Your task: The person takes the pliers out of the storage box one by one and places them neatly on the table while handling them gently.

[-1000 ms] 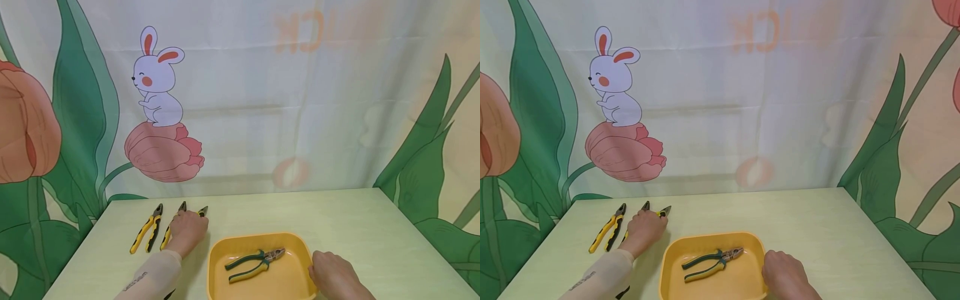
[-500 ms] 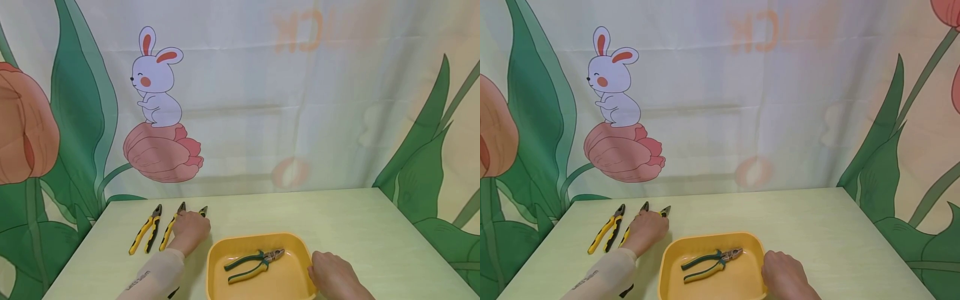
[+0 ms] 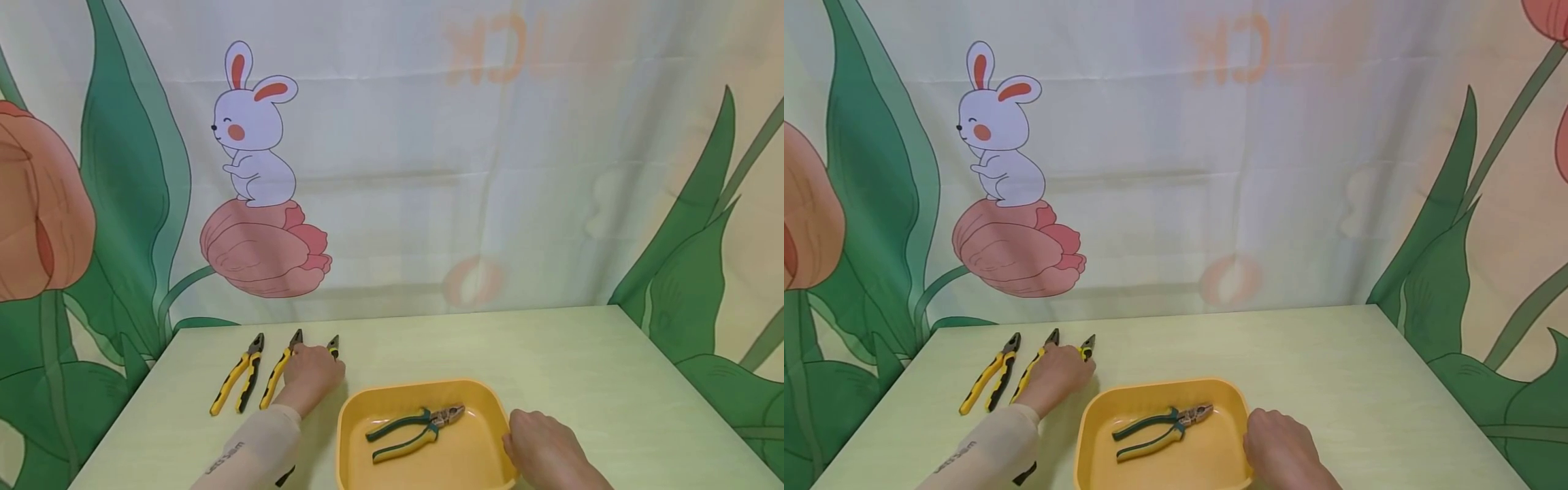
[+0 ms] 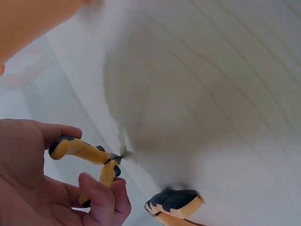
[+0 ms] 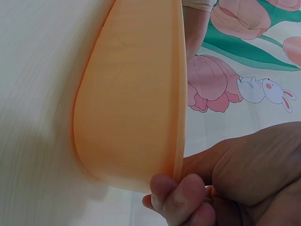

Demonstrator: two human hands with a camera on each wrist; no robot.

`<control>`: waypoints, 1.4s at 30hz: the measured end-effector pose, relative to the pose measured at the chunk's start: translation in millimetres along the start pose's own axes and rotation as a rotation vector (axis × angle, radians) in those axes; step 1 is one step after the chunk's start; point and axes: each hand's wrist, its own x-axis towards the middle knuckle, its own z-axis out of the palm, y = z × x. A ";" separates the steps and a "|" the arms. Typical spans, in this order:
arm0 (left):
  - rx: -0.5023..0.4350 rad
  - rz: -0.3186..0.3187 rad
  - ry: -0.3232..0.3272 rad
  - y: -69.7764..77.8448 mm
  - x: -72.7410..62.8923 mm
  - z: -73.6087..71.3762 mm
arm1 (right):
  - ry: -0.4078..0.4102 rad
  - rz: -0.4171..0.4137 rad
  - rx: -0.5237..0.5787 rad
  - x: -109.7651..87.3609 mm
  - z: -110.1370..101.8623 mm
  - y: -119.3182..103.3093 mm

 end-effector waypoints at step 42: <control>-0.040 0.072 0.023 -5.1 -4.2 15.8 | -0.006 0.016 0.004 -0.6 0.1 -1.2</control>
